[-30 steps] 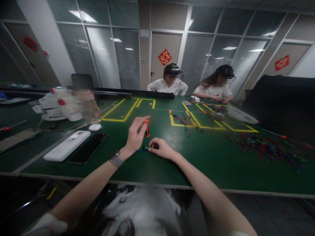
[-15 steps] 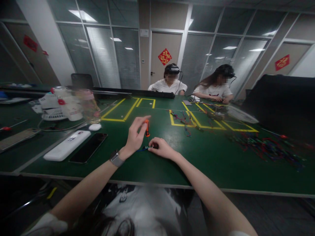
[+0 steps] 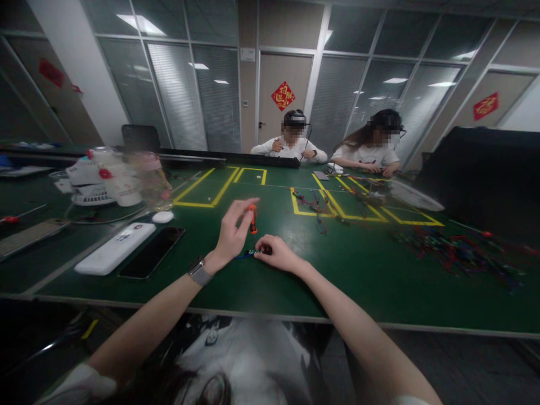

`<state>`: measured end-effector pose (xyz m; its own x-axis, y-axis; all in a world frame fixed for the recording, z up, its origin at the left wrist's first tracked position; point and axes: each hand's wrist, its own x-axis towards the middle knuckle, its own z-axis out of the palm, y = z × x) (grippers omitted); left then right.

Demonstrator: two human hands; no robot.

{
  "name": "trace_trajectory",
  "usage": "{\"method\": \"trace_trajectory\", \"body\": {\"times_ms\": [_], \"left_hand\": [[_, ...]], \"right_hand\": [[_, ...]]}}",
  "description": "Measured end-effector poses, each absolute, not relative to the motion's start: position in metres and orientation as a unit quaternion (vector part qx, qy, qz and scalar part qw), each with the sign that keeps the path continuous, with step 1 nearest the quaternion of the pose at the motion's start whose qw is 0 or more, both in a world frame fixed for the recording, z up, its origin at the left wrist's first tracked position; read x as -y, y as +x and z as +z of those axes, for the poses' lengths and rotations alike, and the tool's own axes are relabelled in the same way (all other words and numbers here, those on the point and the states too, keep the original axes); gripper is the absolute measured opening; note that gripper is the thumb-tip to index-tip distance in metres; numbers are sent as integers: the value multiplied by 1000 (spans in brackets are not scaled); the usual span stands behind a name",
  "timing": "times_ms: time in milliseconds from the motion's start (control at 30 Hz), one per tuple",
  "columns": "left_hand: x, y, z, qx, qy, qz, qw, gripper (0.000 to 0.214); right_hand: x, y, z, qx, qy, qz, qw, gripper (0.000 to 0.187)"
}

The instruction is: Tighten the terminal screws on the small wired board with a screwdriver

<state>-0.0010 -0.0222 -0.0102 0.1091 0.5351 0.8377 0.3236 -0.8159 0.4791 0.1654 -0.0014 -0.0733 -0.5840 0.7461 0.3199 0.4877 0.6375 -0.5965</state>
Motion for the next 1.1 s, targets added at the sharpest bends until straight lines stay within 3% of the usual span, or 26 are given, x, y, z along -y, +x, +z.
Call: {"method": "trace_trajectory", "body": {"times_ms": [1100], "left_hand": [[22, 0, -10, -282, 738, 603, 108, 29]], "right_hand": [[4, 165, -71, 861, -357, 229, 281, 6]]}}
